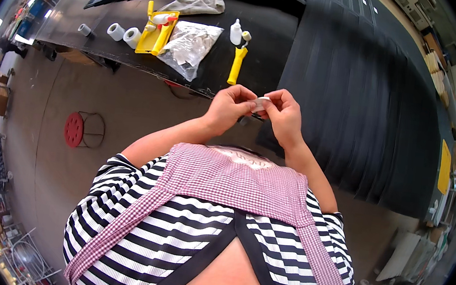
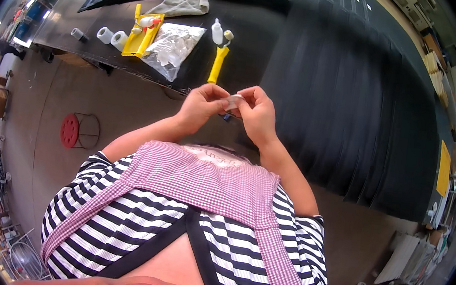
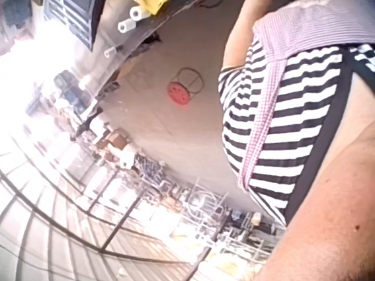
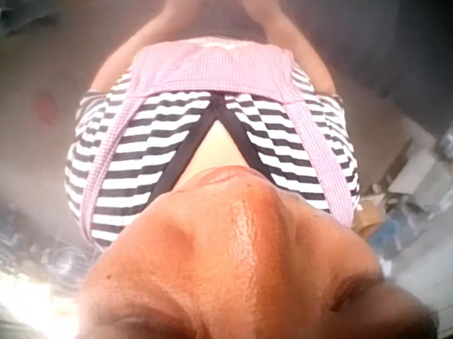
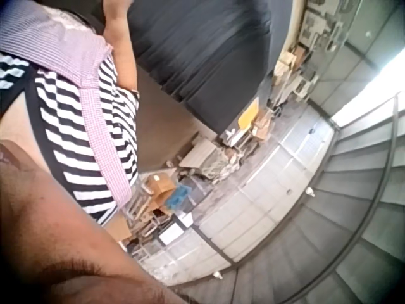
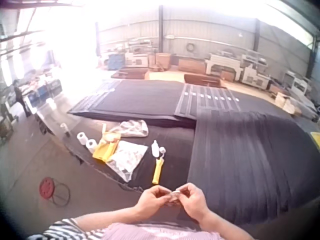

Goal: The person flips over a large black textured panel, then applies small white adhesive labels to specific spots using a roller tool and glue.

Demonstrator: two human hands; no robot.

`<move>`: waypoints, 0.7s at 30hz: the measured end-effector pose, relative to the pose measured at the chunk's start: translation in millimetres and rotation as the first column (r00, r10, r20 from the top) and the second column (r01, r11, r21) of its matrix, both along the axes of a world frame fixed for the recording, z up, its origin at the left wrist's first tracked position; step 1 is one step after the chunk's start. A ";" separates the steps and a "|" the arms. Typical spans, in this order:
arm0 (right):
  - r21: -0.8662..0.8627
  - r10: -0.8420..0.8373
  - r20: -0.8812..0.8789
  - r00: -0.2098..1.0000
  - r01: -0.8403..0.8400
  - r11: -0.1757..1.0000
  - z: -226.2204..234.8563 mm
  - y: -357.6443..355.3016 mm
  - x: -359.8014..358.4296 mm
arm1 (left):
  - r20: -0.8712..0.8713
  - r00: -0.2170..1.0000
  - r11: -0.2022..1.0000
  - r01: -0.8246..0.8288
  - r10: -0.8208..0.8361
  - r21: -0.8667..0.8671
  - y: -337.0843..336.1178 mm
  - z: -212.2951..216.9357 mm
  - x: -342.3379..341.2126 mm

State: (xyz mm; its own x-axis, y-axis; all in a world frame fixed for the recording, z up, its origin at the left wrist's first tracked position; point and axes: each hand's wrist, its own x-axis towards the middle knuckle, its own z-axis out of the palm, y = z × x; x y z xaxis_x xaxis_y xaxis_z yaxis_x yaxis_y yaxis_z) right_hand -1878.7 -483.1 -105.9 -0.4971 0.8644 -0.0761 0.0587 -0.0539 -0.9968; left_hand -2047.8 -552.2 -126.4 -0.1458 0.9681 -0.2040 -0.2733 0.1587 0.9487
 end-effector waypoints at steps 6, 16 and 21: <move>0.481 0.119 0.255 0.960 -0.232 0.845 4.4 3.1 -6.0 | -0.126 0.960 0.962 0.233 -0.252 -0.143 -5.5 -1.5 -11.3; 0.052 0.034 0.148 0.988 -0.042 0.998 -60.4 48.7 -57.7 | -0.248 0.949 0.941 0.108 -0.194 -0.322 -36.3 -31.2 -54.5; 0.386 -0.262 0.183 0.948 0.176 0.906 -110.0 125.7 -116.0 | -0.106 0.983 0.908 0.094 -0.150 -0.408 -69.2 -45.8 -76.1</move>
